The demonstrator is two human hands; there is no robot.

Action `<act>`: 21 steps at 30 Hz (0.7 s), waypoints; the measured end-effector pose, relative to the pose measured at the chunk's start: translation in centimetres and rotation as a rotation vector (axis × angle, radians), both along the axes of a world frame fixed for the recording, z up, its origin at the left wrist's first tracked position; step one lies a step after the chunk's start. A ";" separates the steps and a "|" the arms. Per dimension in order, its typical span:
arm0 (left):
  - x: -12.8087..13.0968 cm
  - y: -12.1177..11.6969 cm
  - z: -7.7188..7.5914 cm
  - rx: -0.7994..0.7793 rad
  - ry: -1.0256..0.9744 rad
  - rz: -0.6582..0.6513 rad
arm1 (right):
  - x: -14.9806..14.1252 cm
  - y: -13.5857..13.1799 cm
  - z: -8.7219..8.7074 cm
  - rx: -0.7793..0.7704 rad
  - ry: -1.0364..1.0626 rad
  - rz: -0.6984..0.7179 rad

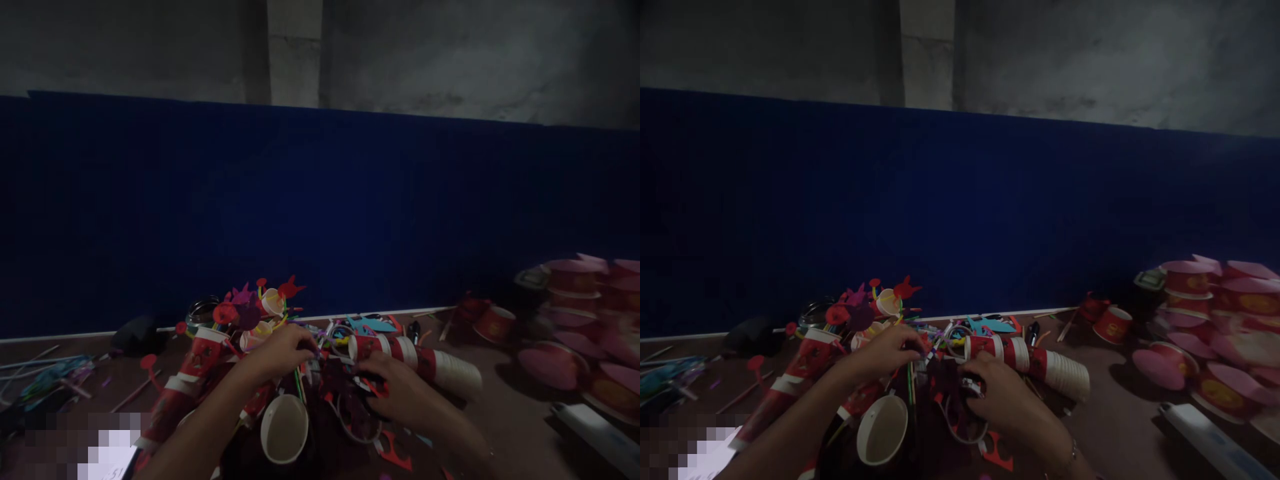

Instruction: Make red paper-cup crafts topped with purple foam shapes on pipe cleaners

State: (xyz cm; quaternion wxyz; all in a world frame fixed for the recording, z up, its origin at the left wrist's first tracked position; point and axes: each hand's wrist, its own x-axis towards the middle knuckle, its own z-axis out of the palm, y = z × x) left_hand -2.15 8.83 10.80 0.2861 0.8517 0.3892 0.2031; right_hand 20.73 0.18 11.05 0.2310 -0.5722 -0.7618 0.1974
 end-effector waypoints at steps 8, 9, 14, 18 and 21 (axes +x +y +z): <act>0.5 -0.4 0.5 0.027 0.011 -0.009 | -0.2 0.1 0.2 0.013 -0.004 0.063; 0.6 -0.4 0.5 0.028 0.007 -0.011 | -0.2 0.2 0.1 0.015 -0.005 0.071; 0.9 -0.5 0.6 0.010 -0.019 -0.023 | -0.3 0.4 -0.3 0.018 0.000 0.090; 0.9 -0.6 0.8 -0.012 -0.044 -0.025 | -0.4 0.3 0.1 0.023 0.011 0.112; 1.0 -0.6 0.9 -0.026 -0.074 -0.012 | -0.4 0.3 0.1 -0.008 -0.008 0.116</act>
